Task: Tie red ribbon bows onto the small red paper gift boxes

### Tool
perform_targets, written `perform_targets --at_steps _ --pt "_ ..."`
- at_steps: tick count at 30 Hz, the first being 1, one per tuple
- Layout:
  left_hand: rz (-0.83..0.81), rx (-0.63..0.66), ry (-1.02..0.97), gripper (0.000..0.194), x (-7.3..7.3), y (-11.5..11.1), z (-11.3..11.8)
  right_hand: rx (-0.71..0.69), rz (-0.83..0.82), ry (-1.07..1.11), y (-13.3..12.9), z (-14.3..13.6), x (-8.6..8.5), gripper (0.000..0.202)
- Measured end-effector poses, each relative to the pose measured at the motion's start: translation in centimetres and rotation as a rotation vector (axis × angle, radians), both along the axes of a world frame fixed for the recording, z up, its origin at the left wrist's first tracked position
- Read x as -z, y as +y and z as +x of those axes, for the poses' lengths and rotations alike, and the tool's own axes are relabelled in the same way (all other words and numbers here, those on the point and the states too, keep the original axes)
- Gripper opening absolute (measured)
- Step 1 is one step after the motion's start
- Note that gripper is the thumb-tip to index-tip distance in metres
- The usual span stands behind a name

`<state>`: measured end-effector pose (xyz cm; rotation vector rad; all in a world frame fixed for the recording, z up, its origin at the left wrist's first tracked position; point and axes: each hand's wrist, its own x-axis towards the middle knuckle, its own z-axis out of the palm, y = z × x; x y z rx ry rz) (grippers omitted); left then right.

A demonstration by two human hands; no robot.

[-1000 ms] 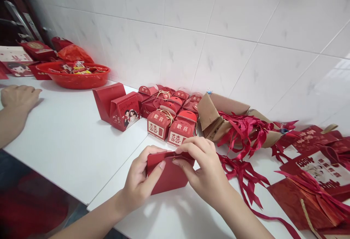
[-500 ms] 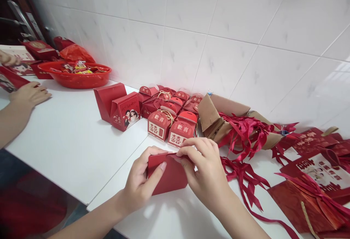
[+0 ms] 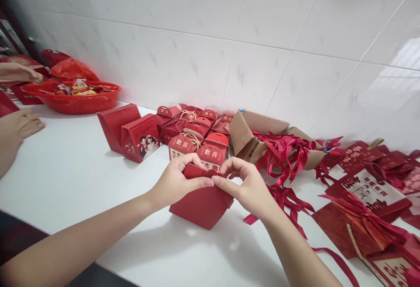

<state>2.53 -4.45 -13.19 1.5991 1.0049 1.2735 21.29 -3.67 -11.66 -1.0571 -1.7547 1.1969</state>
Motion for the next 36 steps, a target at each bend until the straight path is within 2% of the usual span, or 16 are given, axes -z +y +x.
perform_targets --at_steps 3,7,9,13,18,20,25,29,31,36 --pt "0.029 0.04 -0.005 0.031 0.4 1.3 -0.1 -0.093 -0.136 0.091 0.2 -0.1 0.1 0.035" --pt "0.084 -0.001 -0.037 0.03 1.3 2.0 -0.8 -0.149 -0.072 0.049 0.6 0.1 0.2 0.033" --pt "0.076 -0.06 -0.047 0.03 1.6 1.9 -1.3 -0.155 0.025 -0.084 0.7 0.2 0.3 0.03" --pt "0.035 -0.161 -0.076 0.03 1.9 1.6 -1.7 -0.095 0.274 -0.44 0.7 0.2 0.8 0.044" --pt "0.19 -0.284 -0.064 0.024 2.1 1.2 -1.5 0.024 0.538 -0.653 0.5 0.7 0.9 0.018" --pt "0.22 -0.318 -0.073 0.023 2.2 1.0 -1.5 0.051 0.621 -0.686 0.3 1.2 0.5 0.009" --pt "0.214 -0.352 -0.074 0.024 2.6 0.9 -1.4 0.14 0.835 -0.697 -0.7 2.4 -0.6 0.007" --pt "0.26 -0.291 -0.047 0.019 2.7 0.9 -1.3 0.188 0.981 -0.692 -1.4 2.9 -1.4 0.004" --pt "0.305 -0.267 -0.042 0.017 2.7 0.7 -1.2 0.183 1.093 -0.669 -1.4 3.0 -1.5 0.009" --pt "0.384 -0.171 -0.004 0.017 3.1 0.2 -1.1 0.22 1.35 -0.625 0.2 2.7 -0.8 0.023"
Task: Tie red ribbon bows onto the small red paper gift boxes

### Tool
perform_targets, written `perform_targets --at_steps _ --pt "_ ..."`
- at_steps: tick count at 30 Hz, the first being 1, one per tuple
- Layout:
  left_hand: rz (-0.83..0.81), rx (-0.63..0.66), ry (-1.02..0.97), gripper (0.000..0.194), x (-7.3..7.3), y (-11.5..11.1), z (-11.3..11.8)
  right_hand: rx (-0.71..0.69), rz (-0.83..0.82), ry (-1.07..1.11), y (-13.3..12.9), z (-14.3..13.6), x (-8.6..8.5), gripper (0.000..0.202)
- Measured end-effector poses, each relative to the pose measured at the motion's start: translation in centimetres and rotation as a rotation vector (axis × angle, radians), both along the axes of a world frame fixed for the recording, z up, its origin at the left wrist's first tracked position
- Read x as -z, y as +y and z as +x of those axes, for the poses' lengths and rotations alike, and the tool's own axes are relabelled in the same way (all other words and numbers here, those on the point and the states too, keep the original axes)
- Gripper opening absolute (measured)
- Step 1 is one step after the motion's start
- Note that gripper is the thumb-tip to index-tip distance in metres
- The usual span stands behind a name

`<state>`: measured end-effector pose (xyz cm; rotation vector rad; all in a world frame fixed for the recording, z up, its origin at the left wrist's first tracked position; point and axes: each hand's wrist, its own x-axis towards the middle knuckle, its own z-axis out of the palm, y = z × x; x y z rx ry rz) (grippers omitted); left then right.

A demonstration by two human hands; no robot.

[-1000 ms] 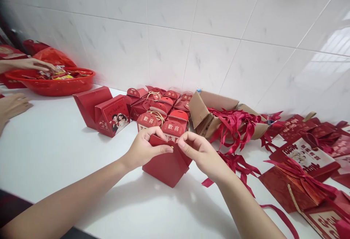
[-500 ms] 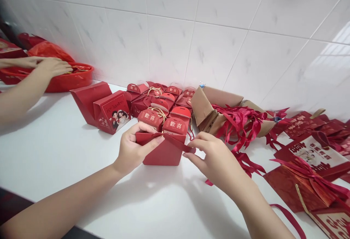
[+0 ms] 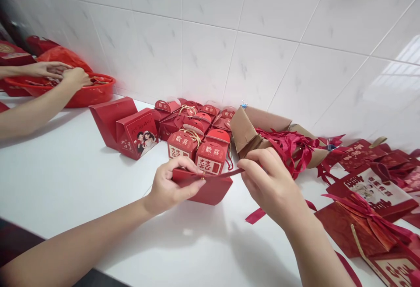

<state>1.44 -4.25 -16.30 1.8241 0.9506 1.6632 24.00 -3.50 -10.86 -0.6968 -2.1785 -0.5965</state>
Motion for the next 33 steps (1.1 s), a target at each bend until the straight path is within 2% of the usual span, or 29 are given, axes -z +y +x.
perform_targets --at_steps 2,4,9,12,15,18,24,26,33 --pt "0.102 0.042 0.052 0.018 0.3 -0.1 0.0 -0.044 0.034 0.074 0.6 -0.4 0.6 0.025" --pt "0.195 0.081 0.08 0.019 0.5 -0.1 0.1 -0.109 -0.036 0.168 0.9 -0.8 1.0 0.028" --pt "0.287 0.127 0.101 0.019 0.2 -0.2 0.2 -0.221 -0.517 0.211 0.2 -1.4 1.1 0.042" --pt "0.337 0.155 0.113 0.019 0.1 -0.3 0.2 -0.225 -0.662 0.289 -0.6 -2.0 1.1 0.038" --pt "0.362 0.163 0.129 0.022 0.2 -0.4 0.2 -0.203 -0.718 0.399 -1.4 -2.7 1.1 0.027" --pt "0.36 0.153 0.146 0.023 0.3 -0.5 0.2 -0.197 -0.846 0.442 -2.2 -3.3 1.0 0.022" --pt "0.325 0.133 0.117 0.019 0.4 -0.4 0.3 -0.202 -1.174 0.538 -2.8 -3.2 0.4 0.027" --pt "0.319 0.136 0.115 0.02 0.4 -0.3 0.3 -0.221 -1.23 0.558 -2.7 -3.1 0.3 0.025" --pt "0.321 0.141 0.104 0.022 0.5 -0.3 0.3 -0.339 -1.247 0.521 -2.2 -2.8 0.3 0.013"
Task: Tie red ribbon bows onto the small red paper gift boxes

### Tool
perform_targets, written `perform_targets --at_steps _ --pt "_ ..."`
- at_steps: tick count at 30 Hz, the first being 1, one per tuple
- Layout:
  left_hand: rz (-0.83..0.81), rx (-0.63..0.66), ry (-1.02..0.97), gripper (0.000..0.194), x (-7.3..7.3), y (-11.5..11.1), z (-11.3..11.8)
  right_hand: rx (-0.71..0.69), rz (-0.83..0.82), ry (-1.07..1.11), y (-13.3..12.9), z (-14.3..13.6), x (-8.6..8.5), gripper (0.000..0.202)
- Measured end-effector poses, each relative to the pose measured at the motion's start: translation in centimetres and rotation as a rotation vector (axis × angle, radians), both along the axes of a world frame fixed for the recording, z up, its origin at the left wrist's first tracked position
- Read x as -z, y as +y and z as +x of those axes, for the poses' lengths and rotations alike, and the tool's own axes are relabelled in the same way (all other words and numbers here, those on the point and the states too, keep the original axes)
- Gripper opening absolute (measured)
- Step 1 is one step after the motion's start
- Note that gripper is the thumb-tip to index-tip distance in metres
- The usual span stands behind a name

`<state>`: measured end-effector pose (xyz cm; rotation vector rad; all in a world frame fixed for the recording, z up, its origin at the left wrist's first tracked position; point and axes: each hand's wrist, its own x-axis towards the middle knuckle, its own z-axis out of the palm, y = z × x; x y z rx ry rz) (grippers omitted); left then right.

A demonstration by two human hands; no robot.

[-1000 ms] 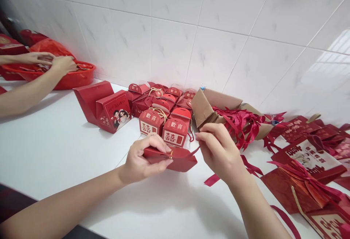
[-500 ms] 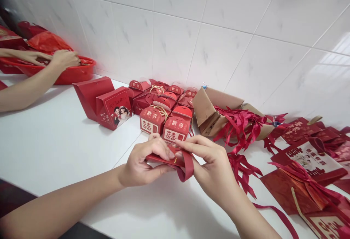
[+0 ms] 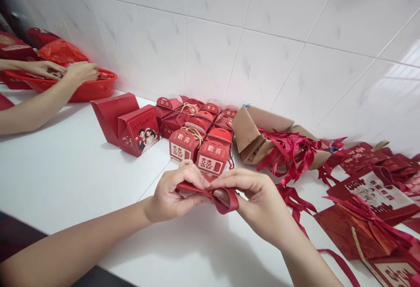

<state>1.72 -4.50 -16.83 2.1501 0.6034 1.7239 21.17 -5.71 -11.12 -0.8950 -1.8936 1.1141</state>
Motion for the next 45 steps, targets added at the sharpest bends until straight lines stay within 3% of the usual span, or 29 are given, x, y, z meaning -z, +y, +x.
perform_targets --at_steps 9,18,22,25,34,45 --pt "0.089 -0.008 0.067 0.018 -0.2 -0.3 -0.1 -0.174 -0.15 -0.031 0.1 0.9 0.0 0.017" --pt "0.169 -0.038 0.074 0.011 -0.7 -0.3 -0.1 -0.049 0.06 -0.198 0.1 0.6 -0.3 0.034" --pt "0.156 -0.05 0.048 0.012 -0.6 -0.1 -0.1 -0.094 0.211 -0.242 0.2 0.7 -0.4 0.023" --pt "0.139 -0.036 0.039 0.012 -0.4 0.0 -0.2 -0.124 0.315 -0.288 0.3 0.7 -0.4 0.026" --pt "0.164 -0.093 0.08 0.013 -0.7 -0.1 -0.4 -0.195 0.344 -0.341 0.9 0.7 -0.1 0.03" --pt "-0.001 -0.058 0.179 0.014 -1.3 -0.4 -0.7 -0.197 0.464 -0.414 0.4 0.7 -0.4 0.023"
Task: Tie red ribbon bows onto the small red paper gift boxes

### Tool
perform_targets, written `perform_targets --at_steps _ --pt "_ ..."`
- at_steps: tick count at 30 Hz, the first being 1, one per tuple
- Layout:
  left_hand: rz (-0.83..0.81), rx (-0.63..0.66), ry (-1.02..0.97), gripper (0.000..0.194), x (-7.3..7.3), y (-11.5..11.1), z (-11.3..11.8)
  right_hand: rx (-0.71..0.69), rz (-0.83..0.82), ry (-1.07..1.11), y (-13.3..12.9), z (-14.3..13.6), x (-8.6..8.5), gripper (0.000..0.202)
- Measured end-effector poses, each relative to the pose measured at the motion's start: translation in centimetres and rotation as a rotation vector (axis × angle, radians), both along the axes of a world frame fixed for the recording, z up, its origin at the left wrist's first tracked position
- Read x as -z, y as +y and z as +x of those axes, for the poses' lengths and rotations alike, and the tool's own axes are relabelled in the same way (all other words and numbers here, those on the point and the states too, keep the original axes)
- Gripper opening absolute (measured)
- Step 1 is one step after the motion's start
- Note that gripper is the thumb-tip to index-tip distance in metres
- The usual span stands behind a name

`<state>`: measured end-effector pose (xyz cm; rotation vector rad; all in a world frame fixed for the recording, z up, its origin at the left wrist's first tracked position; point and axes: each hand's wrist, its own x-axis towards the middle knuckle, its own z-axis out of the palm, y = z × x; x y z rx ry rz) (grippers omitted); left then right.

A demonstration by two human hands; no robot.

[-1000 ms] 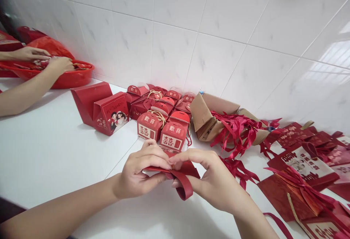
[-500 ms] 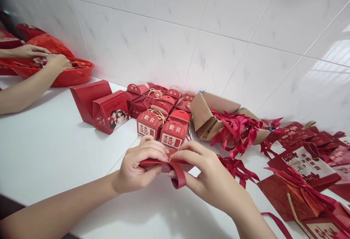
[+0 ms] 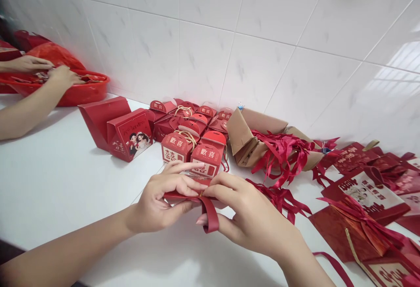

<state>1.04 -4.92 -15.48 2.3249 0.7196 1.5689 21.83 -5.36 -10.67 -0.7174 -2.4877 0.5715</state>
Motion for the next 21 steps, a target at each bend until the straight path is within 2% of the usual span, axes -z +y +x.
perform_targets --at_steps 4,9,16,18,21 --pt "-0.049 0.002 -0.061 0.019 0.0 0.1 0.0 -0.009 -0.009 0.03 0.0 -0.2 0.2 0.025" --pt "-0.151 -0.013 -0.118 0.024 -0.1 -0.1 0.0 0.033 0.021 0.014 0.2 -0.3 0.4 0.015" --pt "-0.376 0.105 -0.309 0.024 0.2 -0.7 0.3 0.013 0.064 0.019 0.2 -0.5 0.9 0.02" --pt "-0.384 0.091 -0.328 0.023 0.2 -0.8 0.4 0.015 0.07 0.02 0.2 -0.7 1.0 0.021" --pt "-0.338 0.007 -0.306 0.023 0.0 -0.9 0.3 0.021 0.071 0.031 0.2 -0.9 1.1 0.019"
